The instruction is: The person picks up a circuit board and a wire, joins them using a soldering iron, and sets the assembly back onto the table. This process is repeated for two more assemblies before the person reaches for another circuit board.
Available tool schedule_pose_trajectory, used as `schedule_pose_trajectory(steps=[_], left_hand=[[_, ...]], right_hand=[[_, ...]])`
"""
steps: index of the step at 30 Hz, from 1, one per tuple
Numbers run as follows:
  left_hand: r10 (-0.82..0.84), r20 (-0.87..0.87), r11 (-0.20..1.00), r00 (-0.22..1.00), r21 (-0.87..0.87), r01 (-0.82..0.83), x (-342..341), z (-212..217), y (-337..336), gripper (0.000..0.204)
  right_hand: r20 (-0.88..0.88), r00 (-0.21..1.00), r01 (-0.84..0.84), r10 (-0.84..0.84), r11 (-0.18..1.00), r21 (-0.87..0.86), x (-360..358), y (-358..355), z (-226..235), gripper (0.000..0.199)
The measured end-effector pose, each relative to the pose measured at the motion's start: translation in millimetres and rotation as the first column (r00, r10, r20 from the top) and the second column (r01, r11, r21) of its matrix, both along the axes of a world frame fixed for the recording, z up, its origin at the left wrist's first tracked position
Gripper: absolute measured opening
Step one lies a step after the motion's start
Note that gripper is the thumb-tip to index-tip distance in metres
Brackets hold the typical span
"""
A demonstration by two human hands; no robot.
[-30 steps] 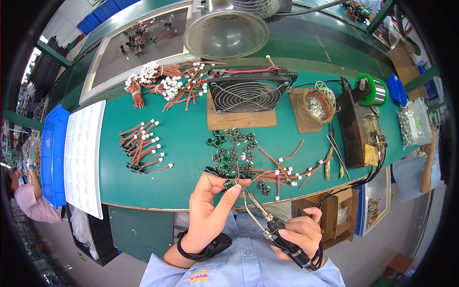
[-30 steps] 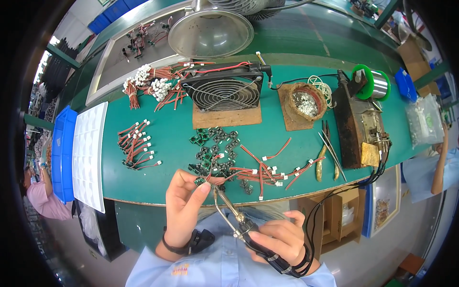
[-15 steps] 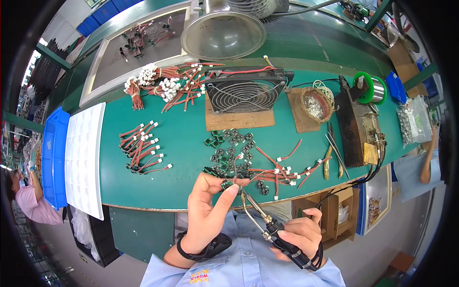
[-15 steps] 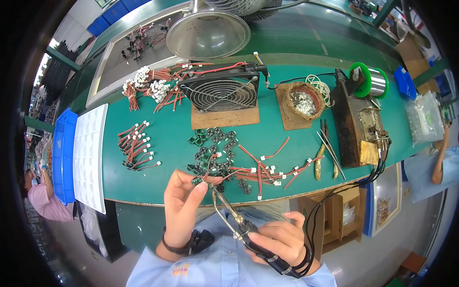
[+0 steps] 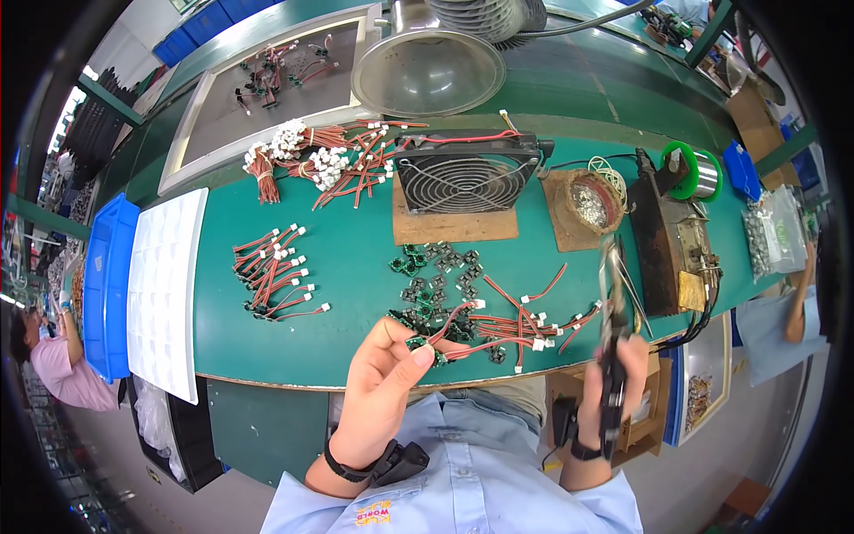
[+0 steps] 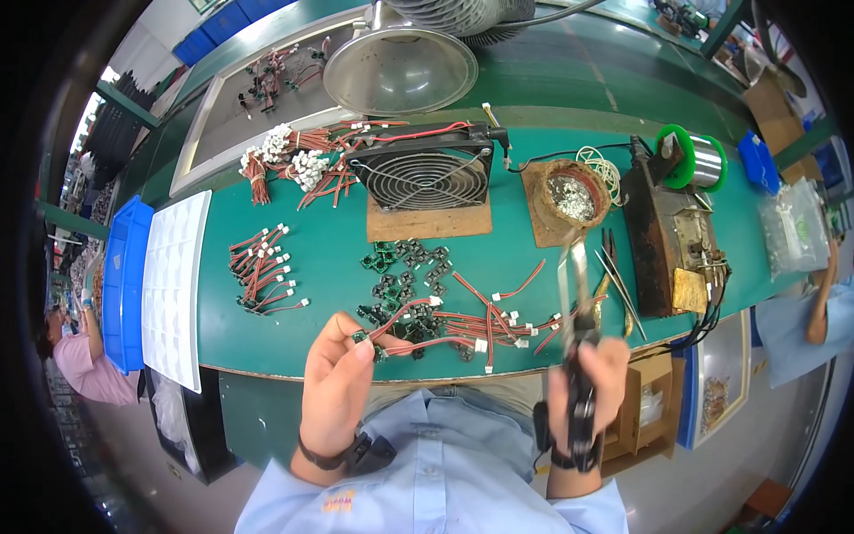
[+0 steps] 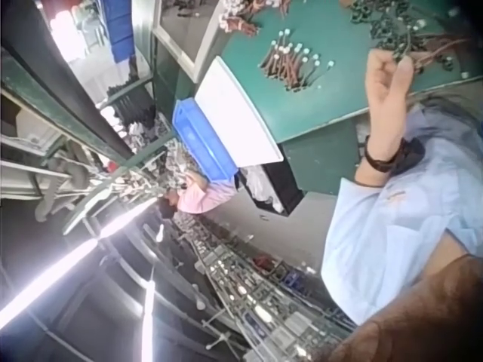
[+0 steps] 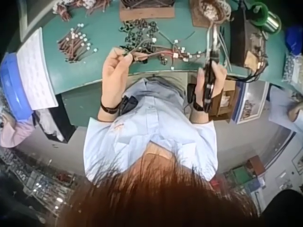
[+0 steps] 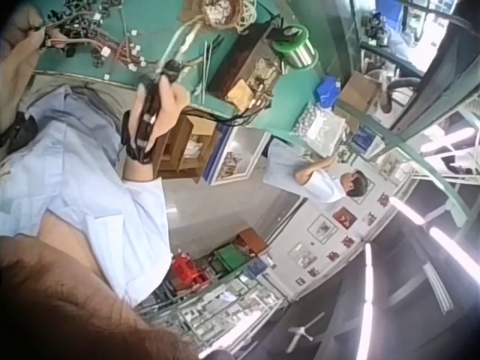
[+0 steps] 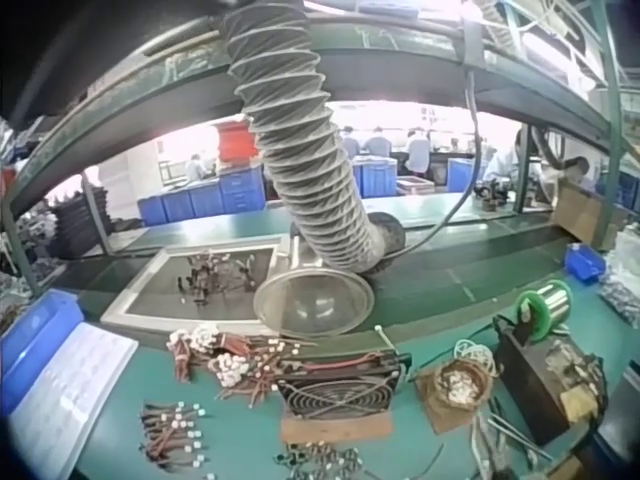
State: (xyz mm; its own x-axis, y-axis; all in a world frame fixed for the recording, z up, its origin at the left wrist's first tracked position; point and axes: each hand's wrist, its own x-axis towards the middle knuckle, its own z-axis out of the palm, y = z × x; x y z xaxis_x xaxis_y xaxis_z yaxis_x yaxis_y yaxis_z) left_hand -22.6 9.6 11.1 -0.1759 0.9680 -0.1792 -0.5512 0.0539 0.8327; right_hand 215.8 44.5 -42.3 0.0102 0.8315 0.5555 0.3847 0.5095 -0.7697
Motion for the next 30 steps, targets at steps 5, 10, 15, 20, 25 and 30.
schedule_pose_trajectory(steps=[5,10,15,20,25,30], left_hand=[[0.029,0.021,1.0,0.999,0.011,-0.029,-5.9,2.3,-3.1,0.007],[0.361,-0.291,0.932,0.886,0.106,-0.345,-41.1,-26.0,-0.8,0.013],[0.476,-0.698,0.803,0.535,0.097,-0.588,-87.9,-53.4,-4.4,0.017],[0.293,-0.946,0.684,-0.136,0.307,-0.661,-89.3,-53.8,4.9,0.021],[0.415,-0.903,0.739,-0.115,0.408,-0.536,-70.9,-34.6,4.2,0.021],[0.408,-0.912,0.841,0.042,0.357,-0.407,-42.3,-19.0,-1.5,0.015]], right_hand=[[0.398,0.896,0.226,-0.197,0.974,-0.025,-17.0,36.6,9.8,0.03],[-0.106,0.983,0.098,-0.148,0.922,-0.374,-25.4,26.4,4.9,0.027],[0.379,0.92,0.087,-0.096,0.995,0.042,-36.2,38.3,-5.1,0.03],[0.497,0.857,0.119,-0.134,0.991,0.062,-55.4,46.3,-0.3,0.031],[0.539,0.829,0.13,-0.149,0.989,0.073,-61.5,47.3,2.1,0.037],[0.571,0.811,0.116,-0.129,0.992,0.06,-67.7,43.4,6.3,0.039]])
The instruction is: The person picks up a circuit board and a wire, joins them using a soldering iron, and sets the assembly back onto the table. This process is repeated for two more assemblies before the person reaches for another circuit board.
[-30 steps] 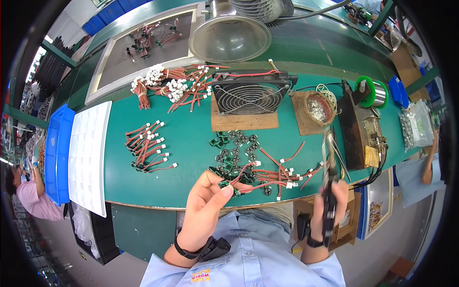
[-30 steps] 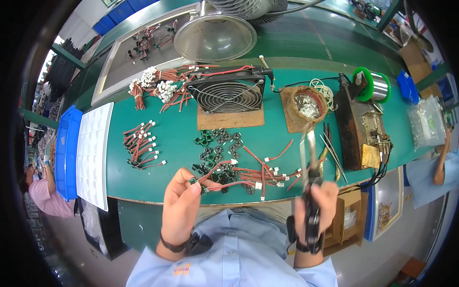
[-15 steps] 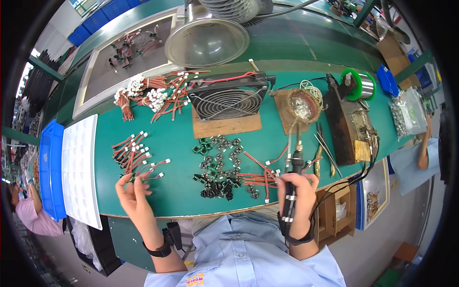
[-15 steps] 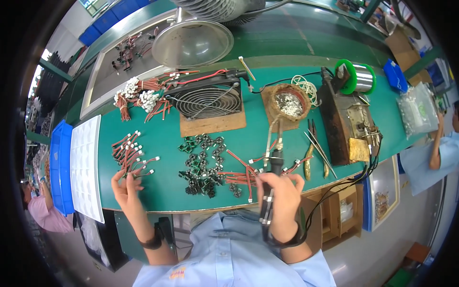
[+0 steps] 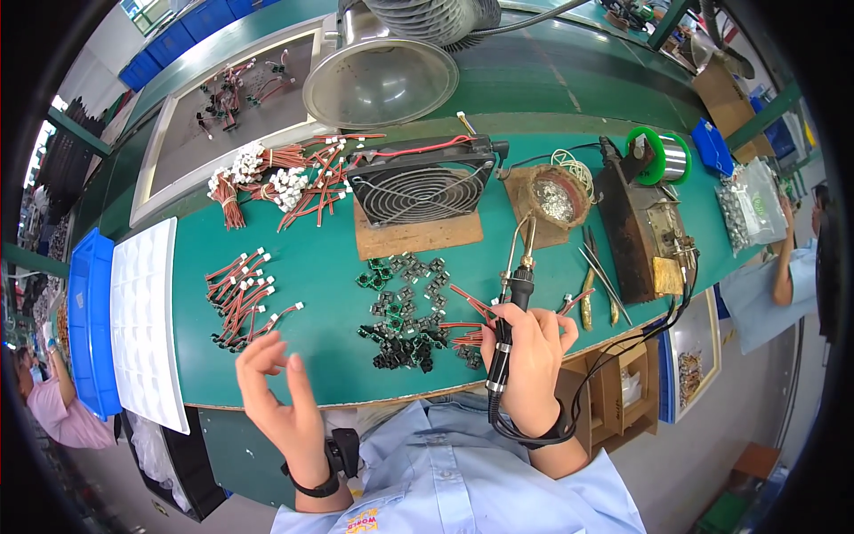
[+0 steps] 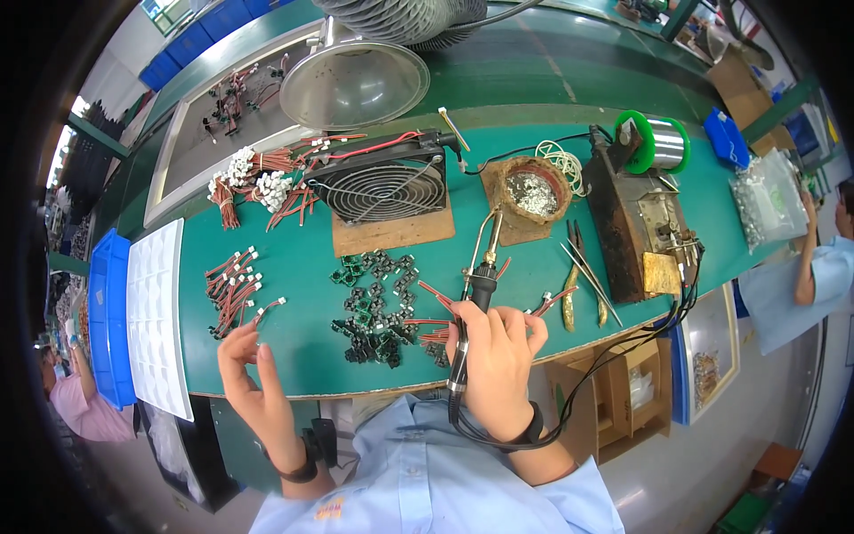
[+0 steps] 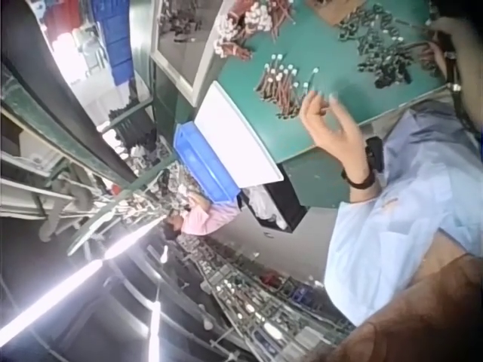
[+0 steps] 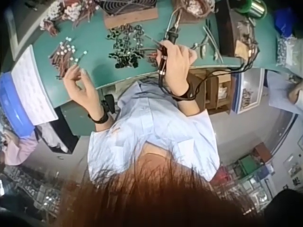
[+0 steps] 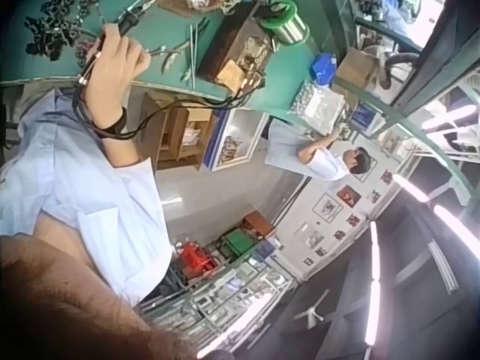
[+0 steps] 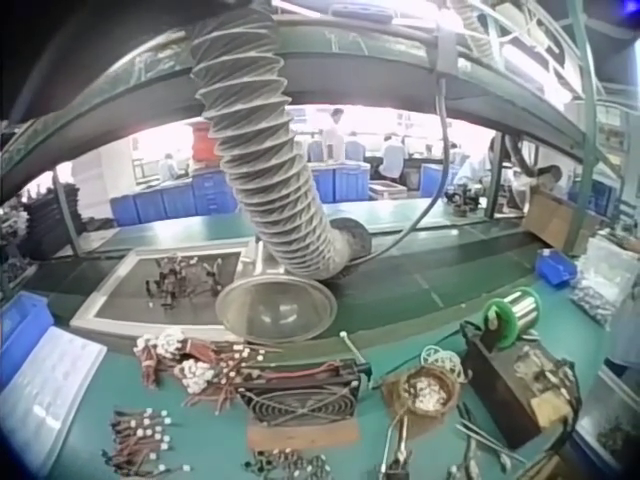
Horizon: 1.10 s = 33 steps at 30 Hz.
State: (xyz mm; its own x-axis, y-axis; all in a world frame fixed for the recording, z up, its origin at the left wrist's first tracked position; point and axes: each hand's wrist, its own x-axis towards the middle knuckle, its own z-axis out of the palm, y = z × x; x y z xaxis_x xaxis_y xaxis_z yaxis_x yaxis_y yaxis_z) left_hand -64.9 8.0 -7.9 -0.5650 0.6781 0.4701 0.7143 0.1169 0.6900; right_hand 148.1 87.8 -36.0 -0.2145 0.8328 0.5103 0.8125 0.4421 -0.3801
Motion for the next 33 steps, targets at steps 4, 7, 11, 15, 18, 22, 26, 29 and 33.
schedule_pose_trajectory(steps=[4,7,11,15,18,22,26,29,33], left_hand=[[-0.172,0.071,0.985,0.983,-0.015,0.174,20.3,7.9,-5.1,0.011],[-0.276,0.115,0.96,0.954,-0.011,0.279,34.0,12.1,-7.8,0.01],[-0.446,0.128,0.893,0.886,-0.01,0.451,49.9,16.8,-9.1,0.016],[-0.533,0.321,0.819,0.783,-0.038,0.573,70.5,31.5,-8.8,0.012],[-0.561,0.629,0.659,0.538,-0.054,0.75,78.3,36.7,-11.3,0.01],[-0.211,0.968,0.593,-0.136,0.237,0.77,65.3,26.3,-18.1,0.011],[-0.296,0.955,0.504,0.028,0.131,0.854,57.2,17.6,-17.9,0.012],[-0.581,0.762,0.48,0.287,0.035,0.877,56.4,25.5,-13.0,0.011],[-0.785,0.364,0.519,0.502,-0.059,0.853,66.4,30.0,-12.8,0.011]], right_hand=[[0.027,1.0,0.003,-0.003,1.0,0.004,1.8,-6.1,3.0,0.038],[0.003,1.0,-0.01,0.01,1.0,0.021,6.9,-9.1,2.5,0.037],[-0.151,0.985,-0.073,0.08,0.996,0.046,18.5,-13.1,7.9,0.035],[-0.482,0.861,-0.197,0.162,0.98,-0.022,23.9,-34.2,21.6,0.036],[-0.759,0.637,-0.349,0.134,0.928,-0.13,23.8,-51.7,33.4,0.037],[-0.605,0.649,-0.621,0.462,0.781,-0.07,33.2,-58.5,51.3,0.04],[-0.555,0.629,-0.707,0.544,0.697,-0.119,35.7,-64.5,54.7,0.039],[-0.564,0.616,-0.741,0.549,0.647,-0.18,39.5,-64.3,53.8,0.04],[-0.391,0.708,-0.684,0.588,0.707,-0.176,44.0,-59.1,53.4,0.039]])
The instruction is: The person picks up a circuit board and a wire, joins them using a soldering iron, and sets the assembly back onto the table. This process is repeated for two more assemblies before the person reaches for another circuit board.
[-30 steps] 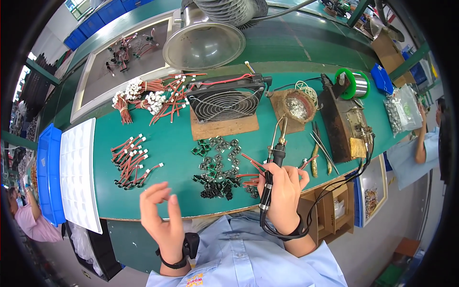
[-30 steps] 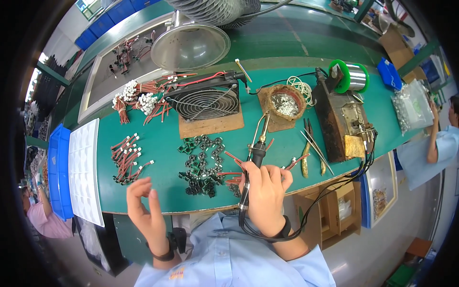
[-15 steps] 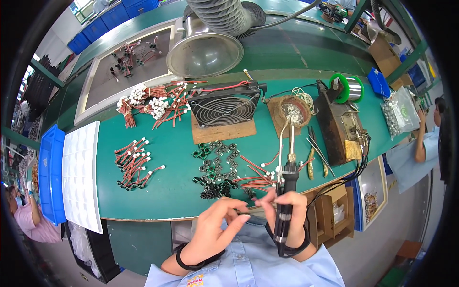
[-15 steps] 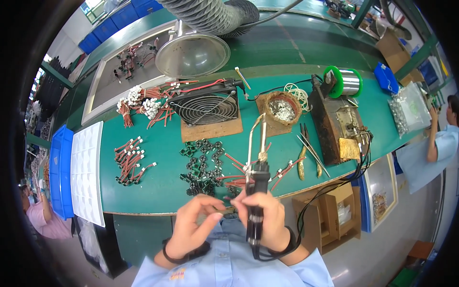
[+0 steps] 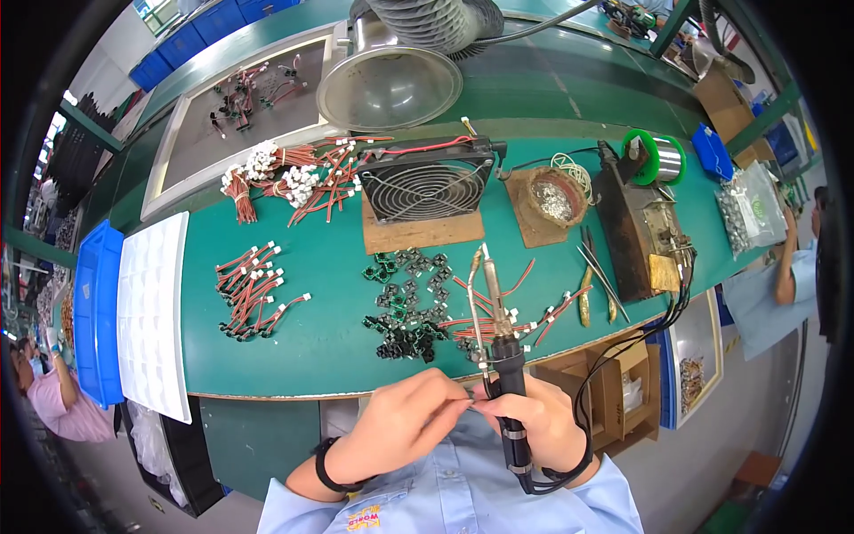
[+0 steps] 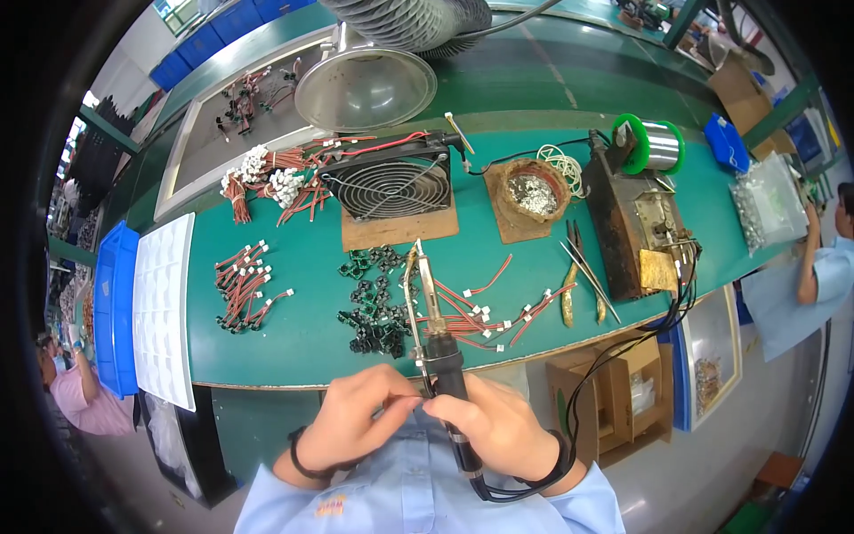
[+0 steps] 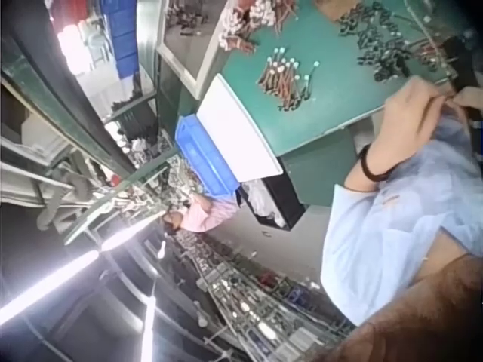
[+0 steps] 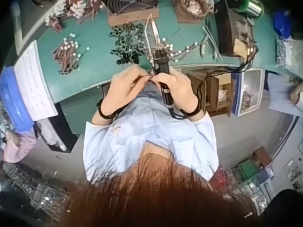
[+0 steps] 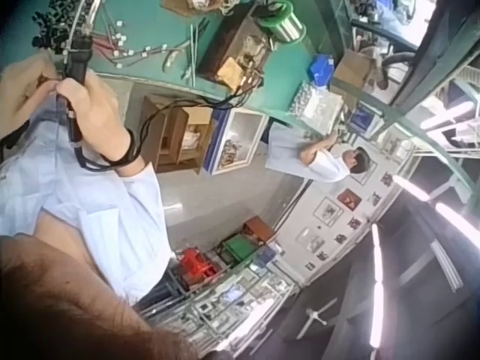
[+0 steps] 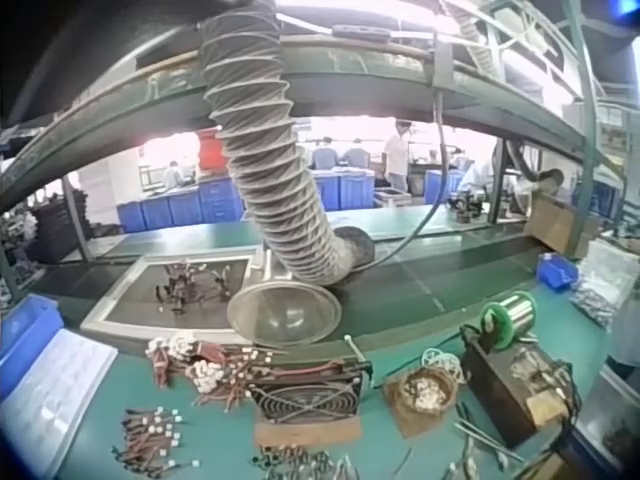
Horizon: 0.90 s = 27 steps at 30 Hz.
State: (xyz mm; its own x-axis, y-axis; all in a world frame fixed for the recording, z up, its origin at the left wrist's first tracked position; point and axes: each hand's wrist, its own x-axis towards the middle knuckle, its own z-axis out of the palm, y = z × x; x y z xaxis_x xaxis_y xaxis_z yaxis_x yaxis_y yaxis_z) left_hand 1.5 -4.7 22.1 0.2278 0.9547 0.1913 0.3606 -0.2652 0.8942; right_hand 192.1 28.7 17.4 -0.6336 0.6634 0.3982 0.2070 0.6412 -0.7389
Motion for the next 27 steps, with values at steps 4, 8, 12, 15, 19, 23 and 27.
schedule_pose_trajectory(steps=[4,8,12,15,19,23,27], left_hand=[[0.062,-0.195,0.977,0.979,0.212,-0.019,8.9,-2.2,-2.4,0.017],[0.061,-0.301,0.966,0.952,0.257,0.019,4.2,-8.8,-5.6,0.022],[0.065,-0.333,0.964,0.941,0.266,0.028,5.4,-16.7,-5.8,0.02],[0.057,-0.326,0.966,0.944,0.258,0.031,4.0,-21.2,-3.4,0.018],[0.019,-0.253,0.977,0.967,0.211,0.036,7.7,-30.2,1.7,0.018],[0.032,-0.166,0.989,0.986,0.146,-0.008,14.2,-42.1,9.0,0.018],[0.128,-0.28,0.98,0.952,0.186,-0.077,28.5,-50.2,26.9,0.021]], right_hand=[[-0.036,0.998,0.049,-0.051,0.998,-0.048,0.9,-4.5,-3.9,0.041],[0.01,0.999,0.042,-0.042,0.998,-0.055,1.5,-6.6,-10.9,0.038],[0.046,0.998,0.049,-0.046,0.997,-0.063,0.2,-6.8,-17.9,0.041],[0.065,0.998,0.026,-0.021,0.996,-0.082,4.3,-1.4,-15.8,0.037],[-0.042,0.997,0.056,-0.064,0.984,-0.168,8.0,-0.5,-26.8,0.037],[-0.14,0.973,0.151,-0.181,0.967,-0.204,10.0,2.9,-37.1,0.04],[-0.146,0.886,0.4,-0.439,0.886,-0.237,30.1,11.5,-44.6,0.042]])
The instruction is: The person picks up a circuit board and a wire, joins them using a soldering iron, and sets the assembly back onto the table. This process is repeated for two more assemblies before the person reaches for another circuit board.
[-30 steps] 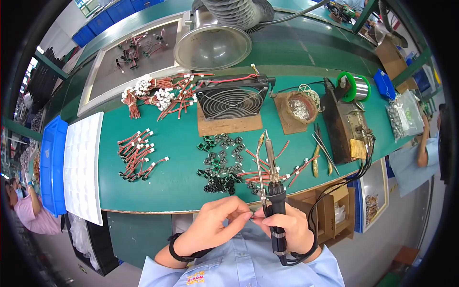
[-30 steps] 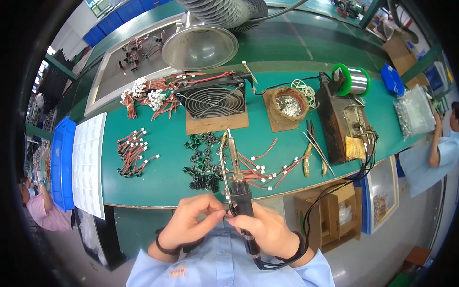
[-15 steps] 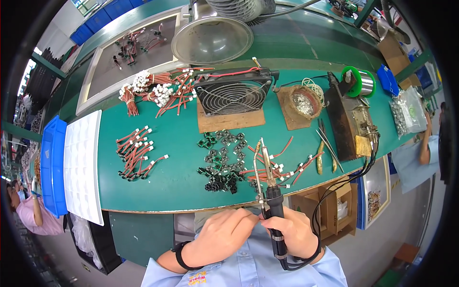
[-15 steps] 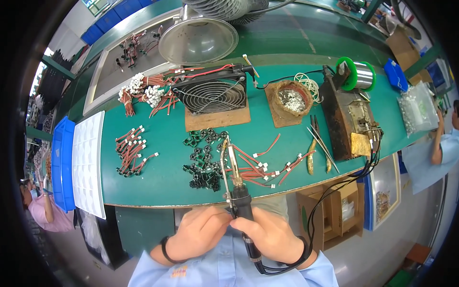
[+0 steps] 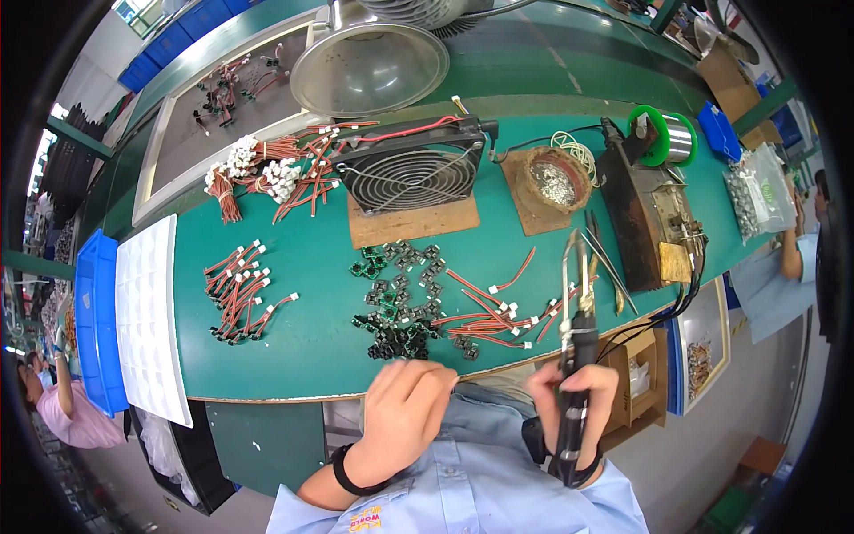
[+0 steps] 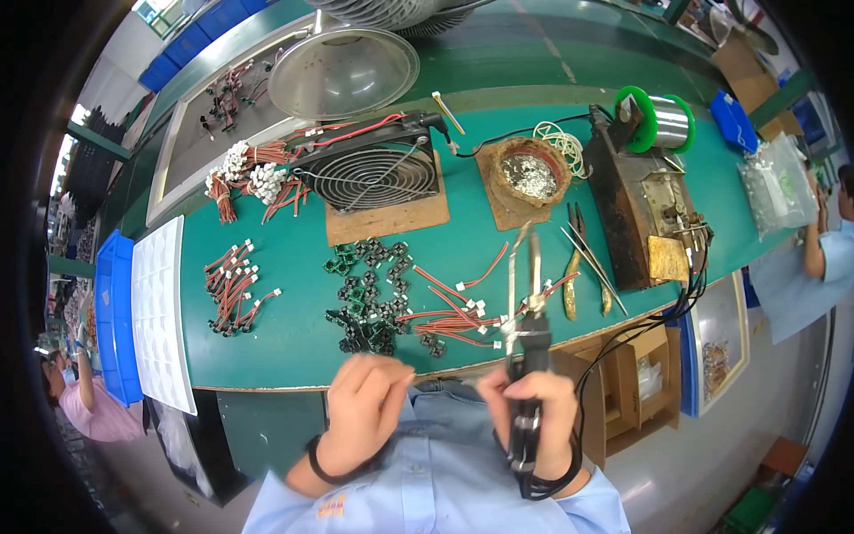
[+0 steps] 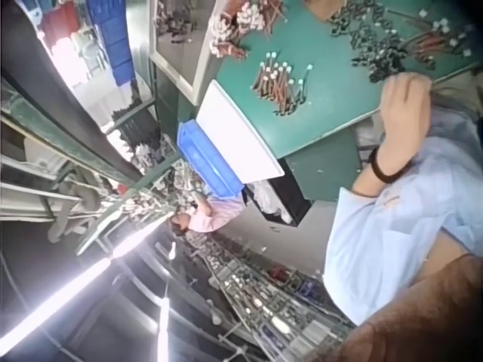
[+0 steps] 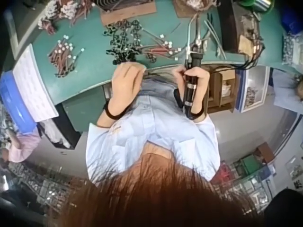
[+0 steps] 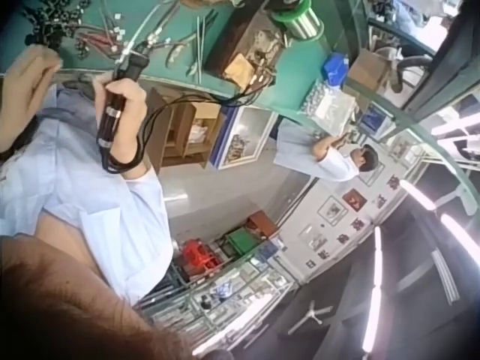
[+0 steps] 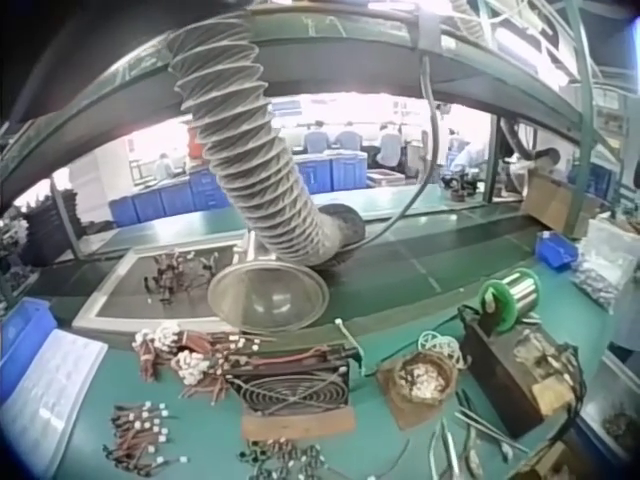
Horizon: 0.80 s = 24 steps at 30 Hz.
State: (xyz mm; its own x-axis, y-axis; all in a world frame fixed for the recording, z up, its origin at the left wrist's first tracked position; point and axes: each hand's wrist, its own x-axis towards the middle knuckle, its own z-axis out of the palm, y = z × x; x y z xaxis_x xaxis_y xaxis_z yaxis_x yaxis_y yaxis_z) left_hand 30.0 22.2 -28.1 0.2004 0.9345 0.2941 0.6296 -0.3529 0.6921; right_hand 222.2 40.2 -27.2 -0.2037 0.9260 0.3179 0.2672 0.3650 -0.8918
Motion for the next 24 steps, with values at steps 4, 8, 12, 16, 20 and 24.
schedule_pose_trajectory(steps=[4,8,12,16,20,24], left_hand=[[0.114,-0.247,0.988,0.962,0.13,-0.084,24.5,-3.4,14.1,0.028],[0.104,-0.391,0.99,0.915,0.126,-0.058,47.3,-10.3,13.8,0.032],[0.065,-0.417,0.979,0.906,0.201,0.023,55.1,-21.7,16.7,0.032],[-0.035,-0.361,0.977,0.932,0.184,0.108,58.1,-24.0,16.7,0.03],[-0.036,-0.203,0.992,0.979,0.108,0.059,53.4,-16.4,12.2,0.024],[0.061,0.35,0.978,0.935,-0.206,0.013,41.4,8.3,4.8,0.02]], right_hand=[[-0.095,0.991,0.079,-0.092,0.987,-0.137,14.2,11.5,-1.2,0.043],[-0.239,0.964,0.051,-0.115,0.965,-0.257,26.9,23.7,2.2,0.043],[-0.341,0.929,0.017,-0.144,0.937,-0.349,38.2,31.1,3.2,0.043],[-0.359,0.929,-0.048,-0.092,0.931,-0.361,45.3,30.5,7.1,0.043],[-0.403,0.915,-0.13,-0.022,0.929,-0.345,42.0,23.7,8.5,0.043],[-0.407,0.912,-0.185,0.058,0.943,-0.278,31.3,15.3,14.1,0.043]])
